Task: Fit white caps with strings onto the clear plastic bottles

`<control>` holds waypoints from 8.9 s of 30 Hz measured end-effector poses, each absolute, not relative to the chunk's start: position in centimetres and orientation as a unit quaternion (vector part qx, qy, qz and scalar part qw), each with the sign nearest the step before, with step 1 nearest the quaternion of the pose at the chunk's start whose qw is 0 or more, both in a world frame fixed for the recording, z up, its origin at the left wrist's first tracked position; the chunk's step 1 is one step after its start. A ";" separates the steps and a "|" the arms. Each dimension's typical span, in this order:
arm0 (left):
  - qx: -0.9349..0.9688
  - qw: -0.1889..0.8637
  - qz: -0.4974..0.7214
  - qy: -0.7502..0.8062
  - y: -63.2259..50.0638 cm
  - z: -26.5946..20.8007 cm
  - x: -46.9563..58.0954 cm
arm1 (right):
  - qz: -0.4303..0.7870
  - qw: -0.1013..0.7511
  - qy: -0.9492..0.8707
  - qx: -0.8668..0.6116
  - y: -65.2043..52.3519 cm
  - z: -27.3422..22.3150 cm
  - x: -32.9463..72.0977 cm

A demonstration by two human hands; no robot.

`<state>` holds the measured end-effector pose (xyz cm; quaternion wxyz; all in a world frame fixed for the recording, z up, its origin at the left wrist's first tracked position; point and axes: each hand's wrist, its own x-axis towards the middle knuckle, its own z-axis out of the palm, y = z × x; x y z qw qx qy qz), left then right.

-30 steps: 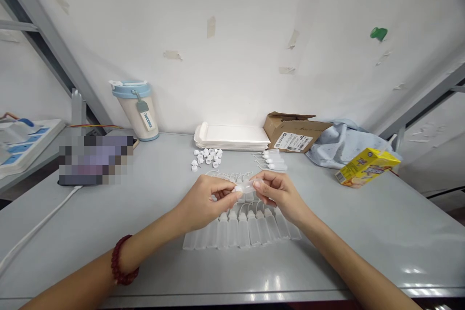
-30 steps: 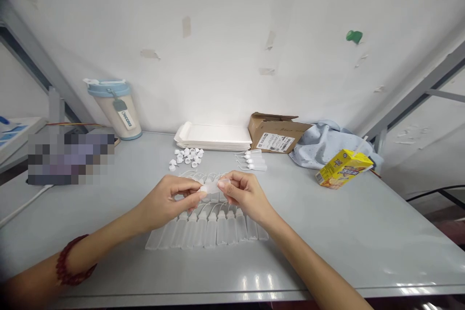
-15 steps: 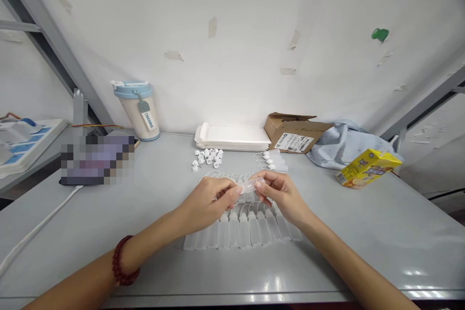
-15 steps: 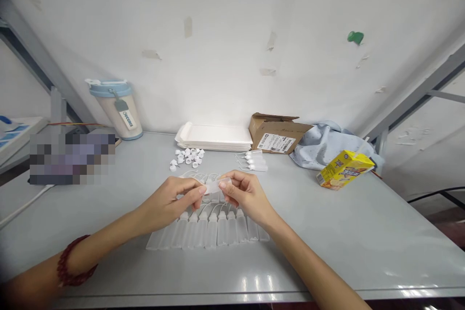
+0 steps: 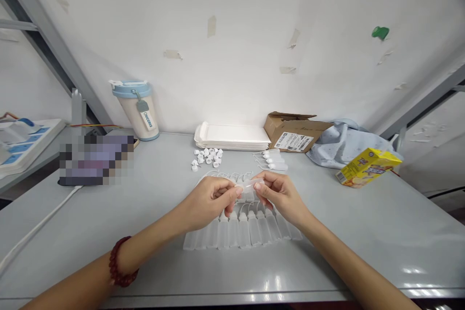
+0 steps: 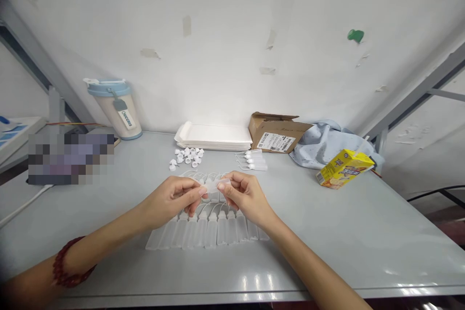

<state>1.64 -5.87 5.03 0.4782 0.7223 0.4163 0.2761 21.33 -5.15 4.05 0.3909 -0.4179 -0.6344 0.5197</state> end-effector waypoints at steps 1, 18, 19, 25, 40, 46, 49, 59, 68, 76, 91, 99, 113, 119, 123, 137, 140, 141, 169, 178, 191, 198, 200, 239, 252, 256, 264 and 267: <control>0.733 0.457 0.280 0.420 -6.0 5.1 1.7 | 0.518 0.393 -0.634 -0.419 -5.1 4.0 21.3; 0.768 0.360 0.297 0.438 -5.4 4.6 1.6 | 0.491 0.423 -0.627 -0.432 -4.0 4.3 22.3; 0.754 0.374 0.303 0.446 -5.3 4.6 1.5 | 0.472 0.443 -0.628 -0.433 -3.7 4.6 22.7; 0.701 0.382 0.346 0.494 -4.3 4.9 0.7 | 0.320 0.394 -0.691 -0.514 -1.6 5.6 26.2; 0.687 0.381 0.356 0.506 -3.8 4.6 0.4 | 0.206 0.127 -0.754 -0.610 0.7 4.4 31.1; 0.681 0.385 0.360 0.509 -3.8 4.6 0.3 | 0.143 0.085 -0.768 -0.619 0.9 4.4 31.1; 0.680 0.386 0.361 0.508 -3.8 4.5 0.3 | 0.132 0.086 -0.775 -0.613 1.0 4.2 30.9; 0.675 0.374 0.362 0.523 -3.6 4.6 0.2 | 0.086 0.122 -0.781 -0.607 1.4 3.2 30.8; 0.666 0.305 0.367 0.573 -2.5 5.0 -0.7 | 0.041 0.148 -0.780 -0.607 1.2 3.5 30.3; 0.718 0.140 0.267 0.627 -0.7 4.7 -3.0 | 0.131 0.231 -0.820 -0.507 -1.1 4.1 26.3; 0.770 0.116 0.117 0.617 0.4 3.0 -4.3 | 0.205 0.151 -0.874 -0.414 -2.9 3.2 23.7; 0.769 0.115 0.098 0.622 0.0 3.3 -3.8 | 0.176 0.133 -0.884 -0.413 -3.2 3.1 23.3; 0.767 0.110 0.089 0.626 0.0 3.3 -3.9 | 0.125 0.112 -0.890 -0.425 -3.2 2.8 23.1; 0.745 0.097 0.134 0.647 0.0 3.6 -3.9 | 0.107 0.122 -0.884 -0.437 -3.2 2.5 23.2; 0.733 0.129 0.201 0.637 -0.4 3.9 -3.2 | 0.096 0.134 -0.881 -0.444 -3.3 2.8 23.3; 0.694 0.418 0.299 0.504 -2.8 4.6 -0.1 | 0.012 0.235 -0.883 -0.406 -4.1 3.1 22.5; 0.665 0.495 0.287 0.480 -3.1 4.8 0.1 | -0.014 0.254 -0.890 -0.379 -4.6 3.1 22.1; 0.656 0.511 0.286 0.476 -3.2 4.9 0.2 | -0.017 0.260 -0.892 -0.369 -4.7 3.1 22.0; 0.686 0.523 0.289 0.415 -3.7 5.9 0.1 | 0.309 0.356 -0.817 -0.332 -5.9 4.0 21.3; 0.698 0.501 0.335 0.387 -3.9 5.6 0.5 | 0.576 0.360 -0.658 -0.325 -5.7 4.0 21.0; 0.677 0.524 0.318 0.408 -3.9 5.7 0.6 | 0.624 0.362 -0.616 -0.318 -5.4 4.0 20.9; 0.664 0.550 0.283 0.421 -3.8 5.5 0.7 | 0.610 0.365 -0.625 -0.323 -5.5 3.9 20.9; 0.668 0.548 0.279 0.418 -3.8 5.4 0.5 | 0.613 0.361 -0.624 -0.325 -5.5 3.7 21.0; 0.687 0.540 0.288 0.393 -4.0 5.0 0.6 | 0.575 0.352 -0.654 -0.342 -5.4 4.0 21.1; 0.713 0.506 0.300 0.381 -4.6 5.6 0.8 | 0.605 0.341 -0.636 -0.336 -5.0 3.7 21.2; 0.713 0.497 0.306 0.389 -4.8 5.5 0.8 | 0.636 0.343 -0.609 -0.327 -4.8 3.5 21.3; 0.668 0.545 0.313 0.399 -4.2 5.6 0.7 | 0.576 0.377 -0.624 -0.369 -5.2 3.8 21.0; 0.625 0.585 0.317 0.409 -4.0 5.4 0.5 | 0.499 0.403 -0.658 -0.394 -5.3 3.6 20.9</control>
